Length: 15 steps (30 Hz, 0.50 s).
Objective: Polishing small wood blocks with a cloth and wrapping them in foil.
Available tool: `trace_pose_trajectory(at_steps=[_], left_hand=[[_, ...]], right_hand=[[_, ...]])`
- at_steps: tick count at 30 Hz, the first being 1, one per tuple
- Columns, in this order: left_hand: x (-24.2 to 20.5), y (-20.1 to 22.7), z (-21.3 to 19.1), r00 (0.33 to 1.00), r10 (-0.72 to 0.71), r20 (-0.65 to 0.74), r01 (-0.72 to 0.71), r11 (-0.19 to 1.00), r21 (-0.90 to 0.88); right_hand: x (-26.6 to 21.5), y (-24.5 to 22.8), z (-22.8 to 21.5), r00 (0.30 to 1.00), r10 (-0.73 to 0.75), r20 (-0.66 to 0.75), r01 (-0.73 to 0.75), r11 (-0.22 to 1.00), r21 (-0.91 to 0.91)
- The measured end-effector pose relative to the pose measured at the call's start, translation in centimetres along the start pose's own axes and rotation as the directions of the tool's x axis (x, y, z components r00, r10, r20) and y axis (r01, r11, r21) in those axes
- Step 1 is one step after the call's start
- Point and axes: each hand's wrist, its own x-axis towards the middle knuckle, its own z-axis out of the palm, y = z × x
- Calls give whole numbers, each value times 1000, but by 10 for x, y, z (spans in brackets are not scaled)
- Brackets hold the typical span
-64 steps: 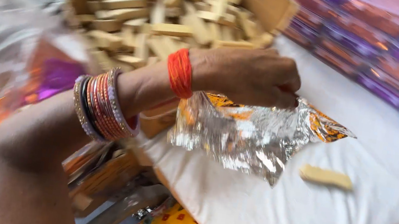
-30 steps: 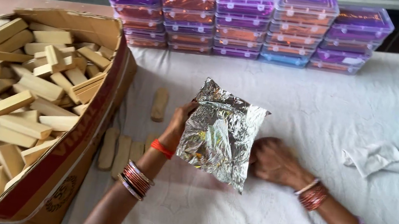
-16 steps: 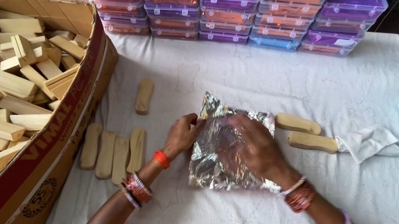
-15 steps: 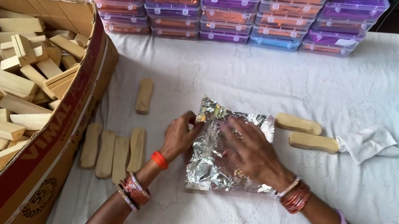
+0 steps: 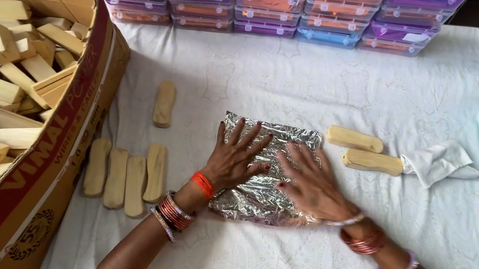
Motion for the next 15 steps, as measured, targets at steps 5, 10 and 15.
trace_pose_trajectory(at_steps=[5, 10, 15], left_hand=[[-3, 0, 1, 997, -42, 65, 43, 999, -8], [-2, 2, -9, 996, -28, 85, 34, 997, -65], [-14, 29, -57, 906, -245, 344, 204, 967, 153]], right_hand=[[-26, 2, -27, 989, 145, 2, -144, 983, 115], [-32, 8, -26, 990, 133, 35, -137, 976, 167], [-49, -17, -47, 994, 69, 91, -83, 983, 162]])
